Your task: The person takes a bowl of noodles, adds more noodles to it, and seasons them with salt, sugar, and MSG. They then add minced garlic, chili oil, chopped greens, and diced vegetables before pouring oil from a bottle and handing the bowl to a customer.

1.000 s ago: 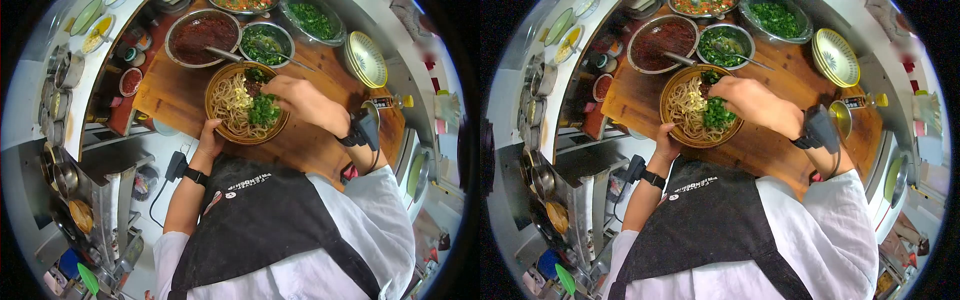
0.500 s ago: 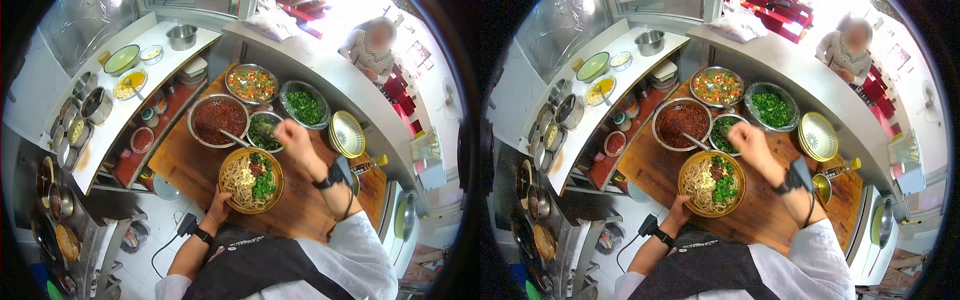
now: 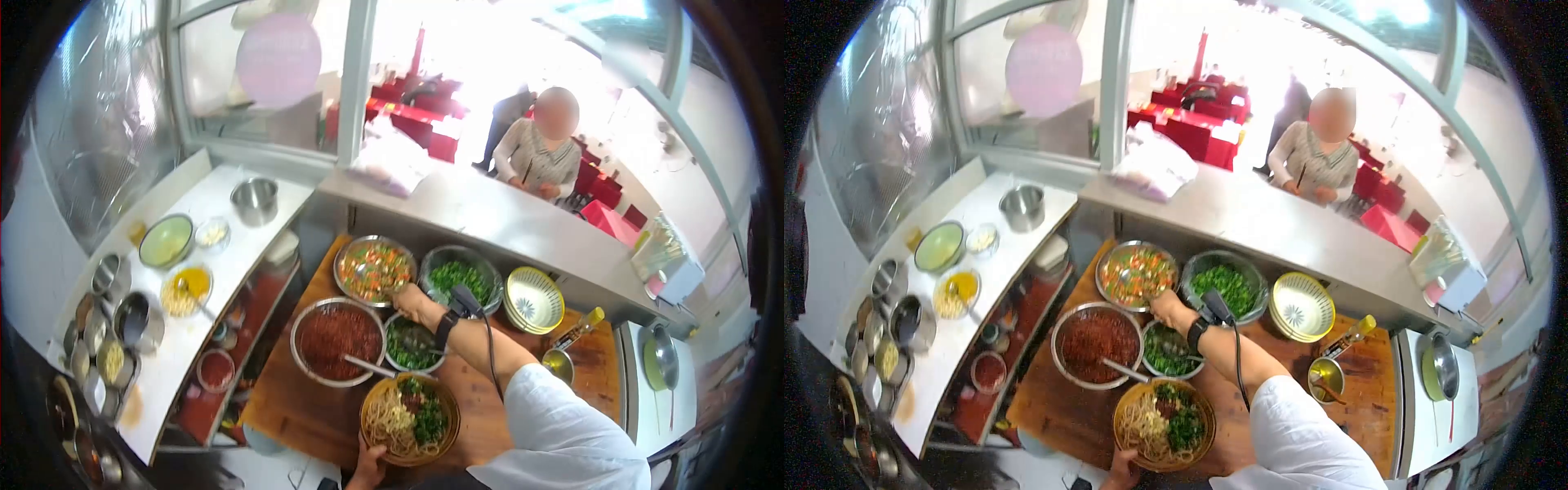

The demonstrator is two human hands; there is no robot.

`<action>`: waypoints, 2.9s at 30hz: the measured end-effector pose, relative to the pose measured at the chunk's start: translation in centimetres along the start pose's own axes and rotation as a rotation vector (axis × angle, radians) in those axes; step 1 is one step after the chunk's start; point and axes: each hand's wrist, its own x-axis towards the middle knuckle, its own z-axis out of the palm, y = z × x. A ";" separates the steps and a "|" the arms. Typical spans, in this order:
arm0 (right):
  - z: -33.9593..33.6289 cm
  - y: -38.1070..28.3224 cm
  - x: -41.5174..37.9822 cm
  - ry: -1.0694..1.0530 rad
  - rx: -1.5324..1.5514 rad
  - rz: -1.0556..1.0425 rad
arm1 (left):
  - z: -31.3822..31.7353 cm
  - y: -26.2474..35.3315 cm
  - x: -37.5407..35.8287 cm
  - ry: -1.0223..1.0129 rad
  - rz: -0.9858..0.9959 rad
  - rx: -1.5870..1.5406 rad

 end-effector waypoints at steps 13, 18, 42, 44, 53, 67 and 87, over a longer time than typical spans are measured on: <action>-5.6 0.8 2.1 -0.303 -1.402 -0.805 | -2.6 -1.3 0.4 -0.151 0.090 0.201; 1.9 -8.8 -8.0 0.291 -1.461 -0.156 | -0.6 -0.5 -0.2 -0.068 0.102 0.002; 0.1 -2.2 -4.4 0.034 0.675 0.210 | -2.5 -1.8 0.8 -0.042 0.051 0.032; -0.4 -2.5 -5.3 0.052 0.663 0.217 | -2.3 -1.5 0.5 -0.011 0.022 0.022; -2.3 -2.6 -10.1 0.026 0.518 0.057 | -0.5 -0.5 -0.4 -0.024 0.021 0.020; -0.2 -1.2 -30.8 -0.035 0.221 0.037 | -0.8 -1.0 0.3 -0.072 0.074 0.012; 2.9 1.3 -32.5 0.125 0.283 -0.078 | 0.1 -0.4 -0.2 -0.105 0.034 -0.028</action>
